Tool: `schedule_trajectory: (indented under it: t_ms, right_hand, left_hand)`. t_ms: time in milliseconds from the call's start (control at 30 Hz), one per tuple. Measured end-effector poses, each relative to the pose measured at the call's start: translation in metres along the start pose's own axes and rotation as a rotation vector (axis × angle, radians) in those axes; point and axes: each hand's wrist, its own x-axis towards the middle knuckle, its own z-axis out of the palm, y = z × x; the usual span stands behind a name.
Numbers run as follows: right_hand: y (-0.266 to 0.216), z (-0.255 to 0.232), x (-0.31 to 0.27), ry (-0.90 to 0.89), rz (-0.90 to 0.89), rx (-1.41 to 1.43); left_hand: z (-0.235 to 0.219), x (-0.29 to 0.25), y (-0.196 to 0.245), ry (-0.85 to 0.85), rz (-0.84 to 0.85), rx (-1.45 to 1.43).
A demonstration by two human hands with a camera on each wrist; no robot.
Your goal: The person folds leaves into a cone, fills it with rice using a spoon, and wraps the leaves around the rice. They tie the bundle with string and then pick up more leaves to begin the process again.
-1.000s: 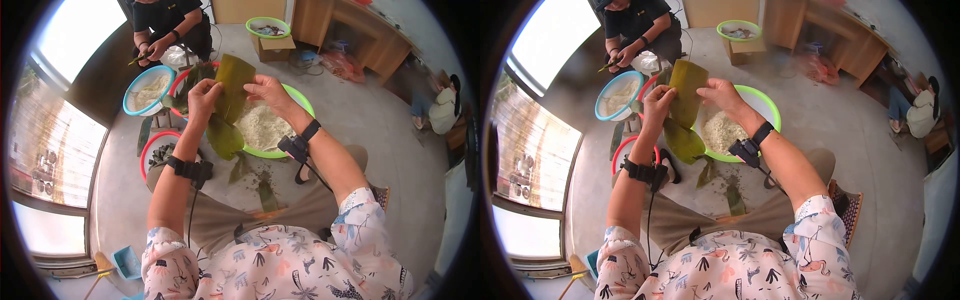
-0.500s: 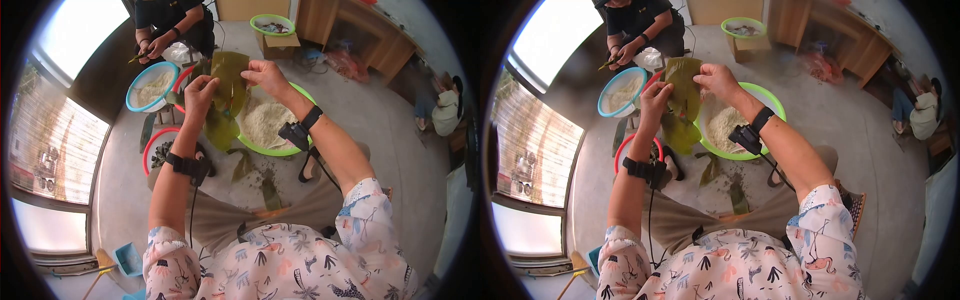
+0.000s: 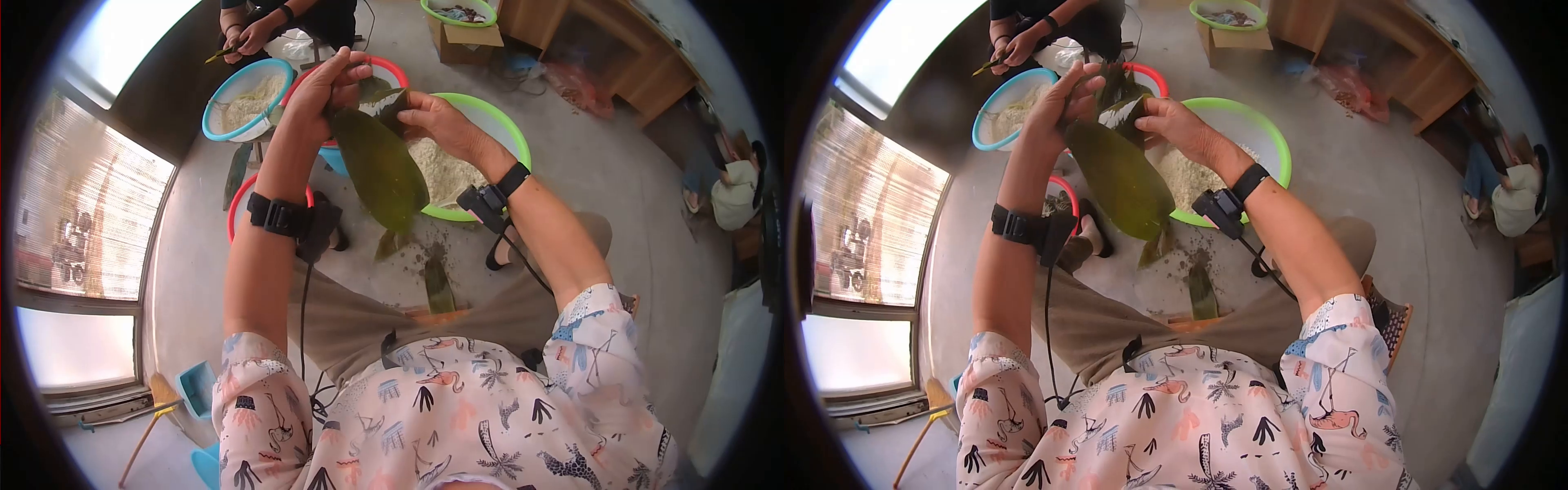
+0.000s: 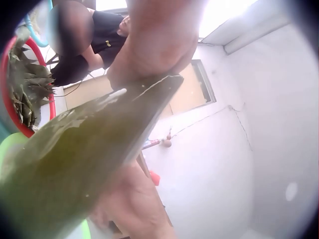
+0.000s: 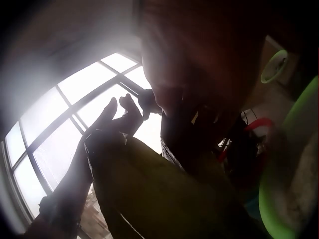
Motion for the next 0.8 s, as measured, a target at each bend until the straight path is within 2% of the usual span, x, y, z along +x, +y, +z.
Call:
schedule_trajectory:
  t_ms: [100,200,267,300,367,400,467,500,533,600,633,800]
  right_hand:
    - [0.014,0.007,-0.009,-0.076,0.107,0.160]
    - [0.013,0.019,-0.021,-0.090,0.095,0.108]
    - [0.009,0.023,-0.028,-0.014,0.134,-0.079]
    - [0.012,0.022,-0.029,-0.015,0.139,-0.080]
    - [0.016,0.018,-0.026,0.016,0.023,0.192]
    - [0.015,0.015,-0.026,0.019,0.024,0.190]
    - [0.014,0.004,-0.028,0.094,0.005,0.300]
    - [0.012,0.000,-0.029,0.098,0.008,0.294]
    - [0.010,-0.004,-0.031,0.130,-0.001,0.309]
    - [0.010,-0.011,-0.033,0.163,-0.005,0.323]
    - [0.013,-0.015,-0.034,0.205,-0.008,0.318]
    - [0.016,-0.022,-0.036,0.275,-0.024,0.289]
  left_hand:
    - [-0.014,0.012,-0.009,0.043,-0.021,-0.016]
    - [-0.034,0.022,-0.020,0.082,-0.007,-0.037]
    - [-0.049,0.028,-0.025,0.023,-0.027,-0.049]
    - [-0.040,0.023,-0.028,0.024,-0.028,-0.053]
    - [-0.013,0.007,-0.033,0.359,0.041,-0.126]
    - [-0.021,0.004,-0.038,0.356,0.040,-0.128]
    - [-0.047,0.003,-0.059,0.056,0.052,-0.111]
    - [-0.047,0.003,-0.068,0.092,-0.072,-0.157]
    - [-0.049,0.001,-0.075,0.089,-0.074,-0.163]
    - [-0.054,-0.006,-0.086,0.071,-0.149,0.017]
    - [-0.052,-0.007,-0.092,0.125,-0.084,0.025]
    - [-0.044,-0.009,-0.096,0.092,-0.002,0.137]
